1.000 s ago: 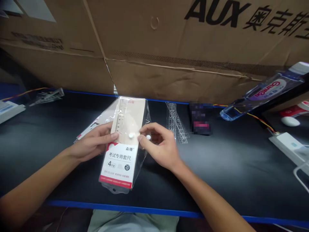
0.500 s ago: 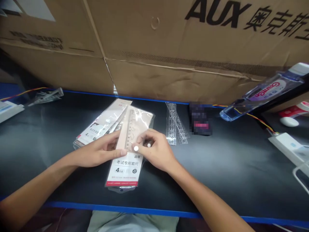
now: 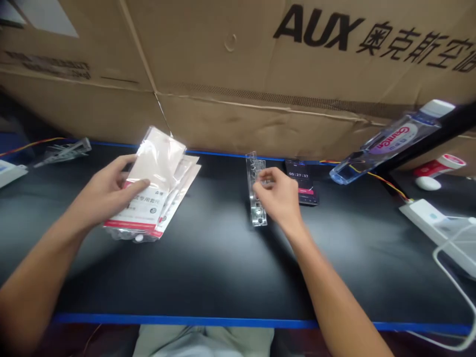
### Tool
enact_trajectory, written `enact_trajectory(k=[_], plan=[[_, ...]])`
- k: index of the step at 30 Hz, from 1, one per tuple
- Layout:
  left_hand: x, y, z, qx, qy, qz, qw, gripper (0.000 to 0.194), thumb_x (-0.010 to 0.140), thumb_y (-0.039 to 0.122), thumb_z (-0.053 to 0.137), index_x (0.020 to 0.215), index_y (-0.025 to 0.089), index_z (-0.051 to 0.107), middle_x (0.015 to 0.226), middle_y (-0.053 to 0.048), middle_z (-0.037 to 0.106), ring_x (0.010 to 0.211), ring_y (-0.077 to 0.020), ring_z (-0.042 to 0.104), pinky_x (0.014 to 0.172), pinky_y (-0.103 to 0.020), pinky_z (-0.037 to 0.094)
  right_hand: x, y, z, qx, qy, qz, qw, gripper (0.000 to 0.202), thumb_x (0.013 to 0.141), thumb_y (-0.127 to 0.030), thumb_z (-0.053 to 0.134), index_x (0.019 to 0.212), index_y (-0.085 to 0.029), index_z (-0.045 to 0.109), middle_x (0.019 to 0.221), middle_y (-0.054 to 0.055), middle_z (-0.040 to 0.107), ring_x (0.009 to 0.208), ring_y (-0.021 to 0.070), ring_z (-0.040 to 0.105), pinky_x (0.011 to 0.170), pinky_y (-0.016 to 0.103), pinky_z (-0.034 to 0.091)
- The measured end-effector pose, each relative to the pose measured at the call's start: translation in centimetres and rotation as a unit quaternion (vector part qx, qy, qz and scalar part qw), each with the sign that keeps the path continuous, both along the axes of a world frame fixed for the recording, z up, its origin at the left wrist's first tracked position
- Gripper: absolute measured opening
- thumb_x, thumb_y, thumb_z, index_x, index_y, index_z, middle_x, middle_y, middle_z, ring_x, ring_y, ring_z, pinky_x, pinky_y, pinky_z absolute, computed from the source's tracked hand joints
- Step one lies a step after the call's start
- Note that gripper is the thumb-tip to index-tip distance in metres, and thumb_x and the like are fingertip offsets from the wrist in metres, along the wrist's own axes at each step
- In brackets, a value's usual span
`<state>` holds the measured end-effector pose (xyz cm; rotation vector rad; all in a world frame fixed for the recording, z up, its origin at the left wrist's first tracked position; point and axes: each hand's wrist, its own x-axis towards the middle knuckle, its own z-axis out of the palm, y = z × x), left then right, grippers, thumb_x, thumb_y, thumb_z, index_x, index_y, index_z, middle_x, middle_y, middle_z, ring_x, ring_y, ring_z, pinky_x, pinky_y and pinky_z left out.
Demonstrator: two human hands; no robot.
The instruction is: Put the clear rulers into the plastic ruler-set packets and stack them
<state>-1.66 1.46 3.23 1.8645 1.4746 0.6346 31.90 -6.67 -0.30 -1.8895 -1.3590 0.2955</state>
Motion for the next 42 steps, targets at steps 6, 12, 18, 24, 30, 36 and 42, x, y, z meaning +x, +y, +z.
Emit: enact_trajectory(k=[6,12,18,24,30,36,42], plan=[[-0.2,1.1,-0.9,0.102,0.169,0.057,0.979,0.064,0.085,0.048,0.062,0.143,0.023,0.053,0.123,-0.010,0.070,0.106,-0.0325,0.067,0.094,-0.044,0.052,1.3,0.5,-1.3,-0.041,-0.144,-0.010,0.989,0.027,0.081,-0.035,0.066,0.097,-0.015,0.073,0.108,0.016,0.075,0.106,0.0353,0.069,0.094,0.047,0.052],[-0.7,1.3,-1.7,0.190,0.144,0.022,0.971,0.058,0.087,0.043,0.061,0.139,0.018,0.054,0.137,-0.015,0.059,0.112,-0.0315,0.063,0.091,-0.042,0.053,0.8,0.4,-1.6,-0.092,-0.207,0.001,0.974,0.048,0.084,-0.033,0.061,0.127,-0.012,0.067,0.127,0.020,0.069,0.112,0.0375,0.066,0.091,0.046,0.051],[-0.7,1.3,-2.3,0.175,0.189,-0.053,0.965,0.051,0.091,0.049,0.057,0.133,0.020,0.060,0.134,-0.013,0.063,0.121,-0.0348,0.058,0.100,-0.047,0.047,1.7,0.4,-1.4,-0.111,-0.219,-0.017,0.969,0.039,0.081,-0.029,0.062,0.115,-0.013,0.074,0.110,0.018,0.076,0.101,0.0357,0.071,0.081,0.041,0.052],[-0.3,0.9,-2.3,0.168,0.165,-0.100,0.967,0.045,0.096,0.053,0.052,0.124,0.021,0.064,0.135,-0.010,0.063,0.125,-0.0332,0.056,0.107,-0.048,0.043,1.7,0.4,-1.7,-0.071,-0.220,-0.001,0.973,0.040,0.084,-0.031,0.062,0.116,-0.009,0.073,0.117,0.021,0.073,0.109,0.0398,0.069,0.090,0.049,0.054],[2.5,-1.9,-2.6,0.330,0.034,-0.086,0.939,0.018,0.098,0.028,0.054,0.108,0.019,0.066,0.113,-0.008,0.071,0.108,-0.0237,0.066,0.101,-0.039,0.050,-2.3,-0.5,-2.0,0.048,-0.191,0.135,0.971,0.042,0.095,-0.033,0.057,0.134,-0.017,0.062,0.146,0.014,0.059,0.140,0.0271,0.052,0.119,0.044,0.041],[6.9,-6.2,-6.1,0.442,0.095,-0.340,0.824,0.024,0.095,0.013,0.053,0.114,0.012,0.067,0.114,-0.015,0.074,0.110,-0.0282,0.067,0.103,-0.045,0.050,-6.0,-1.5,-4.3,0.030,-0.159,0.306,0.938,0.047,0.101,-0.025,0.047,0.144,-0.010,0.056,0.155,0.022,0.050,0.147,0.0329,0.045,0.121,0.054,0.040],[7.2,-6.4,-6.4,0.392,0.163,-0.337,0.840,0.030,0.100,0.023,0.049,0.122,0.012,0.066,0.117,-0.016,0.073,0.107,-0.0306,0.068,0.096,-0.047,0.053,-5.6,-1.5,-4.4,0.059,-0.128,0.329,0.934,0.048,0.094,-0.011,0.045,0.139,-0.017,0.061,0.149,0.016,0.058,0.141,0.0266,0.052,0.118,0.049,0.045]])
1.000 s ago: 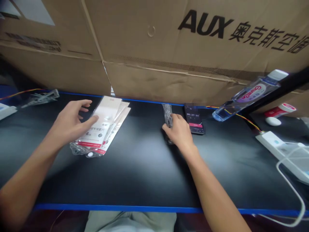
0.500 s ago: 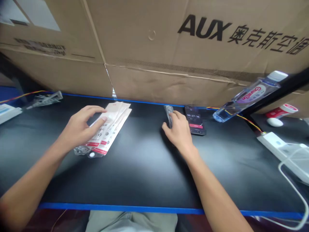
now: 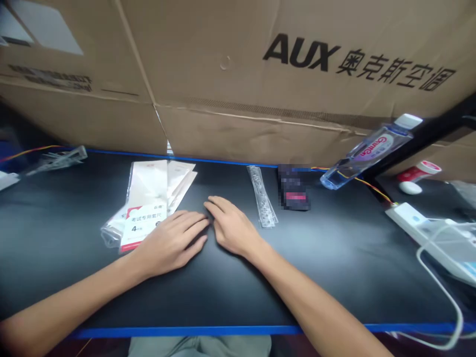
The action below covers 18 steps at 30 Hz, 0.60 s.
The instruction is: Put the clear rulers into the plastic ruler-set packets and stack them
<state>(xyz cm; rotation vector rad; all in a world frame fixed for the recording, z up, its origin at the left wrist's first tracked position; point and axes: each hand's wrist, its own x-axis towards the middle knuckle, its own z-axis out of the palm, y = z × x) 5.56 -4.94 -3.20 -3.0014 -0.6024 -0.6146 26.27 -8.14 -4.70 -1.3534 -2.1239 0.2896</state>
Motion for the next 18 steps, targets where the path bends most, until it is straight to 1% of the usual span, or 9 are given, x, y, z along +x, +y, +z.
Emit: enact_trajectory(k=[2,4,6,8,10,13,16,17,18], plan=[[-0.2,0.0,0.2,0.016,0.013,0.020,1.000,0.034,0.101,0.024,0.047,0.125,0.008,0.065,0.119,-0.019,0.072,0.108,-0.0321,0.069,0.094,-0.048,0.055,0.2,0.0,0.4,0.008,0.020,0.005,1.000,0.041,0.092,-0.009,0.047,0.124,-0.021,0.070,0.141,0.011,0.065,0.131,0.0231,0.061,0.112,0.043,0.051],[-0.2,-0.5,0.4,0.051,0.017,0.023,0.998,0.036,0.101,0.022,0.046,0.125,0.003,0.065,0.121,-0.022,0.072,0.111,-0.0336,0.069,0.099,-0.050,0.054,0.4,-0.1,0.7,0.019,0.042,-0.009,0.999,0.033,0.091,-0.009,0.047,0.103,-0.022,0.075,0.130,0.009,0.072,0.117,0.0207,0.069,0.103,0.038,0.056],[0.0,-1.4,0.4,0.076,0.004,0.006,0.997,0.034,0.101,0.020,0.048,0.122,0.001,0.066,0.122,-0.023,0.073,0.113,-0.0341,0.069,0.107,-0.054,0.049,0.5,-0.2,1.0,0.028,0.060,-0.029,0.997,0.032,0.090,-0.008,0.046,0.087,-0.022,0.074,0.116,0.008,0.076,0.103,0.0189,0.073,0.093,0.034,0.059],[0.2,-2.2,0.3,0.075,-0.013,-0.017,0.997,0.034,0.100,0.021,0.050,0.122,0.002,0.068,0.122,-0.023,0.073,0.116,-0.0336,0.069,0.113,-0.056,0.044,0.4,-0.3,1.2,0.031,0.065,-0.039,0.997,0.031,0.088,-0.009,0.047,0.080,-0.024,0.073,0.102,0.005,0.079,0.093,0.0180,0.074,0.086,0.032,0.060],[0.4,-2.8,0.3,0.056,-0.015,-0.034,0.998,0.036,0.100,0.025,0.051,0.122,0.003,0.068,0.121,-0.022,0.074,0.115,-0.0338,0.069,0.113,-0.057,0.045,0.1,-0.4,1.5,0.028,0.060,-0.041,0.997,0.026,0.085,-0.011,0.052,0.079,-0.025,0.073,0.093,0.001,0.079,0.087,0.0178,0.075,0.083,0.031,0.060],[0.1,-2.5,0.7,0.003,-0.016,-0.072,0.997,0.030,0.099,0.023,0.053,0.118,0.007,0.069,0.116,-0.020,0.075,0.110,-0.0324,0.071,0.109,-0.056,0.049,0.0,-0.3,2.2,0.029,0.047,-0.067,0.996,0.016,0.086,-0.020,0.059,0.085,-0.026,0.074,0.096,0.001,0.080,0.087,0.0186,0.075,0.084,0.030,0.059],[-1.2,-1.4,2.4,-0.088,-0.103,-0.124,0.983,0.025,0.093,0.011,0.058,0.115,0.018,0.069,0.112,-0.009,0.078,0.101,-0.0232,0.074,0.106,-0.047,0.053,1.3,0.3,2.9,0.038,0.027,-0.142,0.989,0.017,0.089,-0.024,0.059,0.097,-0.024,0.075,0.111,0.005,0.077,0.102,0.0223,0.072,0.096,0.036,0.055],[-1.8,-0.9,3.2,-0.130,-0.144,-0.119,0.974,0.027,0.092,0.010,0.061,0.115,0.022,0.068,0.110,-0.005,0.078,0.097,-0.0203,0.074,0.101,-0.042,0.055,2.0,0.6,3.1,0.039,0.017,-0.172,0.984,0.020,0.090,-0.024,0.058,0.101,-0.023,0.074,0.117,0.008,0.076,0.108,0.0243,0.070,0.101,0.038,0.053],[-2.5,-0.4,4.0,-0.167,-0.182,-0.089,0.965,0.028,0.091,0.010,0.063,0.114,0.025,0.068,0.106,-0.002,0.079,0.096,-0.0196,0.073,0.096,-0.039,0.057,2.8,0.9,3.2,0.037,0.004,-0.204,0.978,0.022,0.090,-0.023,0.057,0.104,-0.021,0.074,0.122,0.010,0.073,0.115,0.0270,0.067,0.104,0.041,0.051]])
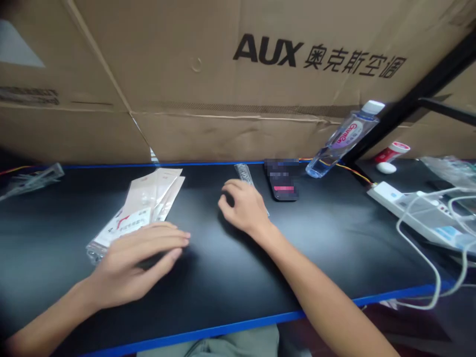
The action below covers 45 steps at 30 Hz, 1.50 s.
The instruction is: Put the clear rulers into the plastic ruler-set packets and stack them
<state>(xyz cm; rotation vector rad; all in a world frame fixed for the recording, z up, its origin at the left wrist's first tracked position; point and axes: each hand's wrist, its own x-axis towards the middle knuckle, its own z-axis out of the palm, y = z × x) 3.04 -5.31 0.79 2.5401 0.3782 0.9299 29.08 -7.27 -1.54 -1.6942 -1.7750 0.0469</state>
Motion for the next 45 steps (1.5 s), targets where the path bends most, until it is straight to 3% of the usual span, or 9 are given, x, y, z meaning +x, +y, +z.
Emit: enact_trajectory(k=[4,6,11,14,19,24,31,37,45], plan=[[-2.2,2.8,2.1,-0.036,-0.008,0.235,0.971,0.010,0.093,0.029,0.064,0.101,0.031,0.070,0.099,0.003,0.077,0.091,-0.0231,0.072,0.084,-0.040,0.055,3.0,0.9,-0.4,-0.043,-0.040,-0.103,0.993,0.030,0.088,-0.022,0.057,0.112,-0.016,0.072,0.128,0.017,0.069,0.118,0.0370,0.063,0.099,0.050,0.051],[-2.6,4.4,1.9,-0.052,0.045,0.317,0.946,0.021,0.093,0.044,0.061,0.106,0.030,0.070,0.107,0.001,0.075,0.098,-0.0287,0.070,0.081,-0.042,0.053,3.8,1.1,-0.7,-0.067,-0.050,-0.126,0.989,0.029,0.087,-0.020,0.057,0.111,-0.017,0.073,0.120,0.016,0.072,0.110,0.0355,0.066,0.091,0.046,0.054],[-2.1,6.3,0.4,-0.098,0.217,0.376,0.895,0.046,0.091,0.062,0.055,0.114,0.023,0.067,0.106,-0.010,0.071,0.096,-0.0351,0.068,0.078,-0.047,0.052,4.0,1.2,-0.9,-0.074,-0.044,-0.143,0.986,0.032,0.084,-0.015,0.056,0.110,-0.019,0.074,0.112,0.011,0.076,0.103,0.0300,0.069,0.087,0.038,0.053],[-2.0,6.1,0.1,-0.075,0.230,0.393,0.887,0.053,0.089,0.058,0.059,0.129,0.023,0.059,0.116,-0.013,0.065,0.097,-0.0354,0.069,0.079,-0.047,0.052,3.8,1.1,-0.7,-0.054,-0.025,-0.146,0.987,0.030,0.085,-0.014,0.055,0.106,-0.020,0.075,0.107,0.009,0.078,0.100,0.0296,0.071,0.086,0.038,0.053],[-2.3,6.1,0.4,-0.081,0.133,0.358,0.921,0.045,0.087,0.028,0.060,0.131,0.022,0.057,0.116,-0.007,0.059,0.083,-0.0224,0.067,0.078,-0.040,0.054,3.5,0.8,0.4,0.013,0.030,-0.142,0.989,0.028,0.091,-0.016,0.050,0.106,-0.021,0.073,0.114,0.008,0.077,0.102,0.0275,0.070,0.088,0.038,0.052],[-1.0,4.4,0.0,-0.004,-0.020,0.293,0.956,0.042,0.082,0.013,0.059,0.123,0.022,0.061,0.107,-0.003,0.055,0.078,-0.0145,0.062,0.079,-0.033,0.056,0.3,-0.2,1.0,0.026,0.106,-0.057,0.992,0.022,0.090,-0.018,0.054,0.100,-0.021,0.073,0.106,0.006,0.078,0.094,0.0209,0.073,0.074,0.029,0.055],[0.9,0.5,-1.8,-0.097,0.120,0.080,0.985,0.052,0.098,0.021,0.051,0.148,0.027,0.036,0.139,-0.010,0.054,0.116,-0.0211,0.065,0.099,-0.034,0.056,-2.5,-0.7,-0.8,-0.086,0.178,0.030,0.980,0.022,0.081,-0.012,0.060,0.098,-0.019,0.072,0.095,0.003,0.078,0.067,0.0140,0.071,0.066,0.026,0.055],[-0.4,3.2,-2.2,-0.059,0.162,0.156,0.973,0.031,0.100,0.030,0.046,0.129,0.024,0.055,0.127,-0.009,0.067,0.117,-0.0283,0.065,0.100,-0.043,0.051,-0.2,0.1,-0.7,-0.093,0.264,-0.009,0.960,0.028,0.080,-0.013,0.058,0.107,-0.018,0.065,0.101,0.005,0.069,0.065,0.0128,0.069,0.064,0.028,0.058],[1.1,2.1,-2.8,0.012,0.234,0.207,0.950,0.050,0.081,0.053,0.072,0.117,0.020,0.062,0.120,-0.014,0.065,0.109,-0.0364,0.062,0.093,-0.051,0.050,-4.7,-2.5,0.0,-0.124,0.388,0.128,0.904,0.030,0.089,-0.020,0.058,0.118,-0.024,0.060,0.100,0.000,0.059,0.064,0.0095,0.070,0.055,0.021,0.060]])
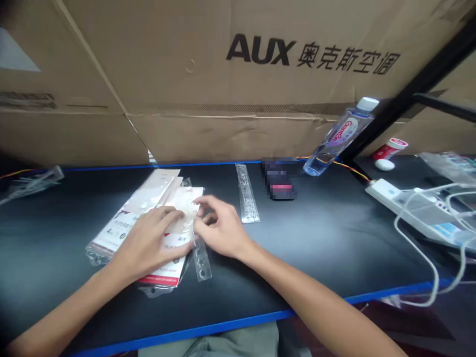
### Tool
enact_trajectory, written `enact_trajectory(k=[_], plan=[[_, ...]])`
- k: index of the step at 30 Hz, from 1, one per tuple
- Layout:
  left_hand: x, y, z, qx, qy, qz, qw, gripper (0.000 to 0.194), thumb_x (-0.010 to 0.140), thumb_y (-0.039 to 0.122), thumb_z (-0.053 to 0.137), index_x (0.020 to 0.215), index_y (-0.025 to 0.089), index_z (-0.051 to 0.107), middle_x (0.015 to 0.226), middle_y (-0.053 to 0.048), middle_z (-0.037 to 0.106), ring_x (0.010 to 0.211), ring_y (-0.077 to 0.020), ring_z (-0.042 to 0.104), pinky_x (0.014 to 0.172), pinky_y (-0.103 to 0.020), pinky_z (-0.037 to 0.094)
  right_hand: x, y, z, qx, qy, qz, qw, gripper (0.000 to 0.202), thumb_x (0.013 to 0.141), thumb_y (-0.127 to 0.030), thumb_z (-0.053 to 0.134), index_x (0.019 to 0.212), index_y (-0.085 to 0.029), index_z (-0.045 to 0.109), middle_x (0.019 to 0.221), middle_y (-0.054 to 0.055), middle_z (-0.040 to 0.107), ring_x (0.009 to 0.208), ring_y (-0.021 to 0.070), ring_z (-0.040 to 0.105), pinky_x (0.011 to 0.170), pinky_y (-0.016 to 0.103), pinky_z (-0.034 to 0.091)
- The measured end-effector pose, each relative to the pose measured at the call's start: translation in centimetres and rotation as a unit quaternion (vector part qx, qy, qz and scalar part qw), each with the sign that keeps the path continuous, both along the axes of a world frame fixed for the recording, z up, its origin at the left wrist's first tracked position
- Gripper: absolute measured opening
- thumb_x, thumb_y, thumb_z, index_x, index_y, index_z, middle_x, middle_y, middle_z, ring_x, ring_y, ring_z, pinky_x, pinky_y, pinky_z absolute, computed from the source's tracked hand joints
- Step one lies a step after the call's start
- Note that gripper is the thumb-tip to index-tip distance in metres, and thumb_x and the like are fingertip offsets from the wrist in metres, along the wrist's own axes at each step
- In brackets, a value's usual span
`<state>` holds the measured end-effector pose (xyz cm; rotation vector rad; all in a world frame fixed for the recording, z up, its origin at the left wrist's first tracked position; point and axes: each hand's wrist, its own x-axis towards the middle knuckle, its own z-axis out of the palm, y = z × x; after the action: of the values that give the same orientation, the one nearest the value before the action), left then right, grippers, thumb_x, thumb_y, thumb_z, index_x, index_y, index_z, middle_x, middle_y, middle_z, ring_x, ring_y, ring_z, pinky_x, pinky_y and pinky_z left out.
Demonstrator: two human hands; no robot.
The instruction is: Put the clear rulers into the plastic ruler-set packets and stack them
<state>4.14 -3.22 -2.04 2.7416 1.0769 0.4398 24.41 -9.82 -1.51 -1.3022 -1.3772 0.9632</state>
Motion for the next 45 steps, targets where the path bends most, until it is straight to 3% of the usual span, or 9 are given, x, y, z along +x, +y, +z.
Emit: enact_trajectory(k=[2,5,10,14,18,31,35,39,45], plan=[[0.3,-0.7,0.0,0.002,0.009,0.002,1.000,0.060,0.076,0.055,0.075,0.122,0.019,0.061,0.125,-0.015,0.062,0.113,-0.0380,0.060,0.095,-0.053,0.050,-1.0,-0.7,0.1,0.011,-0.003,0.042,0.999,0.030,0.089,-0.019,0.059,0.118,-0.023,0.065,0.102,0.002,0.061,0.071,0.0112,0.071,0.054,0.019,0.058],[0.2,-1.1,0.1,-0.009,0.020,0.015,1.000,0.059,0.078,0.051,0.074,0.124,0.017,0.060,0.130,-0.018,0.060,0.119,-0.0392,0.058,0.099,-0.055,0.049,-1.5,-1.0,0.1,0.001,-0.054,0.047,0.997,0.028,0.089,-0.018,0.059,0.115,-0.021,0.068,0.105,0.005,0.066,0.075,0.0128,0.071,0.056,0.019,0.057],[-0.5,-0.8,0.6,-0.052,0.023,0.006,0.998,0.058,0.085,0.054,0.066,0.132,0.021,0.058,0.140,-0.014,0.058,0.124,-0.0377,0.058,0.103,-0.055,0.050,-0.3,0.1,0.2,-0.072,-0.132,0.038,0.988,0.026,0.085,-0.012,0.057,0.105,-0.017,0.072,0.083,0.003,0.072,0.062,0.0136,0.069,0.058,0.023,0.053],[-0.6,-0.6,0.9,-0.057,0.009,0.056,0.997,0.050,0.086,0.048,0.063,0.128,0.020,0.062,0.139,-0.013,0.062,0.125,-0.0368,0.061,0.105,-0.054,0.050,0.8,0.5,0.5,-0.097,-0.135,0.030,0.986,0.024,0.083,-0.012,0.057,0.103,-0.017,0.071,0.078,0.001,0.071,0.056,0.0128,0.067,0.056,0.023,0.050],[-0.5,-0.5,1.1,-0.053,-0.003,0.097,0.994,0.043,0.089,0.044,0.057,0.123,0.019,0.064,0.134,-0.012,0.067,0.123,-0.0362,0.063,0.104,-0.054,0.051,1.0,0.3,0.5,-0.140,-0.096,0.081,0.982,0.028,0.080,-0.011,0.055,0.104,-0.019,0.067,0.067,-0.003,0.068,0.054,0.0140,0.069,0.056,0.023,0.052],[-0.5,-0.2,1.4,-0.046,-0.008,0.086,0.995,0.031,0.094,0.036,0.048,0.115,0.019,0.065,0.124,-0.012,0.072,0.109,-0.0352,0.069,0.091,-0.050,0.054,0.7,-0.3,0.8,-0.266,0.066,0.259,0.926,0.028,0.075,-0.007,0.055,0.099,-0.020,0.063,0.065,-0.005,0.064,0.054,0.0111,0.064,0.053,0.021,0.052],[-0.6,-0.3,1.4,-0.065,-0.039,0.077,0.994,0.033,0.095,0.037,0.050,0.117,0.020,0.066,0.123,-0.010,0.074,0.112,-0.0337,0.070,0.095,-0.048,0.055,0.3,0.2,0.3,-0.198,0.104,0.157,0.962,0.031,0.081,-0.010,0.058,0.111,-0.019,0.062,0.071,-0.004,0.066,0.055,0.0087,0.061,0.058,0.021,0.052],[-0.4,-1.0,1.6,-0.085,-0.059,0.065,0.993,0.033,0.093,0.038,0.052,0.117,0.021,0.068,0.122,-0.009,0.075,0.109,-0.0319,0.072,0.093,-0.047,0.057,0.3,0.7,-0.4,-0.139,0.119,0.033,0.982,0.027,0.089,-0.024,0.066,0.114,-0.018,0.060,0.076,-0.001,0.069,0.061,0.0116,0.067,0.065,0.026,0.056],[-0.1,-1.5,2.2,-0.124,-0.093,0.076,0.985,0.029,0.094,0.039,0.055,0.112,0.023,0.070,0.112,-0.005,0.078,0.095,-0.0288,0.074,0.084,-0.044,0.058,0.0,0.0,0.6,-0.016,0.025,-0.003,1.000,0.028,0.087,-0.029,0.072,0.113,-0.021,0.066,0.121,0.009,0.067,0.073,0.0122,0.069,0.061,0.025,0.057]])
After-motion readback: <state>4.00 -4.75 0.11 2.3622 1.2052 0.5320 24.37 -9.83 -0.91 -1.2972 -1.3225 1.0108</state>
